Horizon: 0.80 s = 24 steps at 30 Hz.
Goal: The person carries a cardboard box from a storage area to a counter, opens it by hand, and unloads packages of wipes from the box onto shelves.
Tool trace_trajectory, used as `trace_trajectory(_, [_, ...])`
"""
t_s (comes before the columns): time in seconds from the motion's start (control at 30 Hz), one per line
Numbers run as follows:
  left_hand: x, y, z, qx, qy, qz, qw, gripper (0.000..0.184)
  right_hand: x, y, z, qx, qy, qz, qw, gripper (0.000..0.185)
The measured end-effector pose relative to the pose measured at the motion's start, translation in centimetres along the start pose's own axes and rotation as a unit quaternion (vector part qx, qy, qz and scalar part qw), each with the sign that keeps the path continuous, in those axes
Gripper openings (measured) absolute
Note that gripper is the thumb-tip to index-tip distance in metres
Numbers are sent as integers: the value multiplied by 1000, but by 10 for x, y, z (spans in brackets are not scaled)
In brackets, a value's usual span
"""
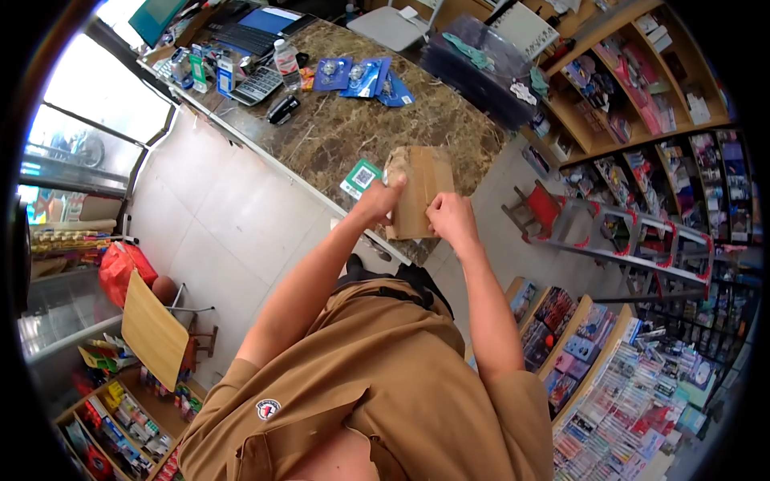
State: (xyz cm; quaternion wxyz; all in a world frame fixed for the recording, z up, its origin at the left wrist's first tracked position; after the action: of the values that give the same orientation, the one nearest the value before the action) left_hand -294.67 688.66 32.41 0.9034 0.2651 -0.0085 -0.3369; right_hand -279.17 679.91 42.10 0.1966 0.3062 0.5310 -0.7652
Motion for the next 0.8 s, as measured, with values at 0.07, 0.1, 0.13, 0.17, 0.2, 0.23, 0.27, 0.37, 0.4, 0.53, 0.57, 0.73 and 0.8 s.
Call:
trace_trajectory(0.07, [-3, 3, -1, 24, 42, 3, 999, 106, 5, 10, 21, 6, 14, -31, 999, 13])
trace_trajectory(0.1, [-3, 3, -1, 26, 35, 2, 999, 107, 7, 15, 30, 8, 18, -33, 999, 13])
trace_trajectory(0.13, [-3, 4, 0, 27, 34, -2, 999, 107, 10, 17, 41, -13, 6, 1, 1000, 13])
trace_trajectory(0.17, [-4, 3, 2, 24, 39, 2, 999, 106, 12, 19, 51, -34, -7, 34, 999, 13])
trace_trajectory(0.2, [-5, 4, 5, 22, 44, 7, 999, 105, 12, 23, 61, -30, -4, 32, 999, 13])
trace_trajectory(0.23, [-6, 4, 8, 24, 42, 3, 999, 105, 13, 29, 71, -10, -8, 2, 1000, 13])
trace_trajectory(0.27, [-5, 5, 10, 34, 14, 1, 999, 102, 15, 35, 78, 11, -13, -30, 999, 13])
trace_trajectory(0.37, [5, -1, 10, 60, -11, -11, 998, 101, 20, 57, 93, 59, 169, -194, 964, 18])
trace_trajectory(0.4, [7, 0, 10, 81, -7, -16, 997, 103, 25, 58, 94, 62, 171, -197, 963, 18])
trace_trajectory(0.53, [16, -6, 3, 49, -14, 13, 999, 91, 36, 68, 90, 91, 255, -301, 914, 20])
trace_trajectory(0.57, [19, -8, 2, 45, -21, 28, 998, 90, 41, 74, 87, 94, 269, -318, 904, 19])
trace_trajectory(0.73, [23, -10, 6, 41, -32, 47, 998, 82, 52, 76, 83, 126, 310, -420, 843, 17])
trace_trajectory(0.8, [23, -14, -1, 15, -107, 97, 989, 78, 72, 61, 84, 102, 277, -415, 860, 17])
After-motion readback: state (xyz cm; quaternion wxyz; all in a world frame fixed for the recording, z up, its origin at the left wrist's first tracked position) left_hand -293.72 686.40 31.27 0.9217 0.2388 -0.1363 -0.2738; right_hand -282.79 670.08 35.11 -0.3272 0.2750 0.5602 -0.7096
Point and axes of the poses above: each hand's wrist, its own z-axis away from the middle knuckle, its own x-axis out of the palm, y = z × x, the point moved 7 cm from there along -z, towards the middle knuckle, and after that the axes turned 15 degrees about -x, right-handed, at the moved point
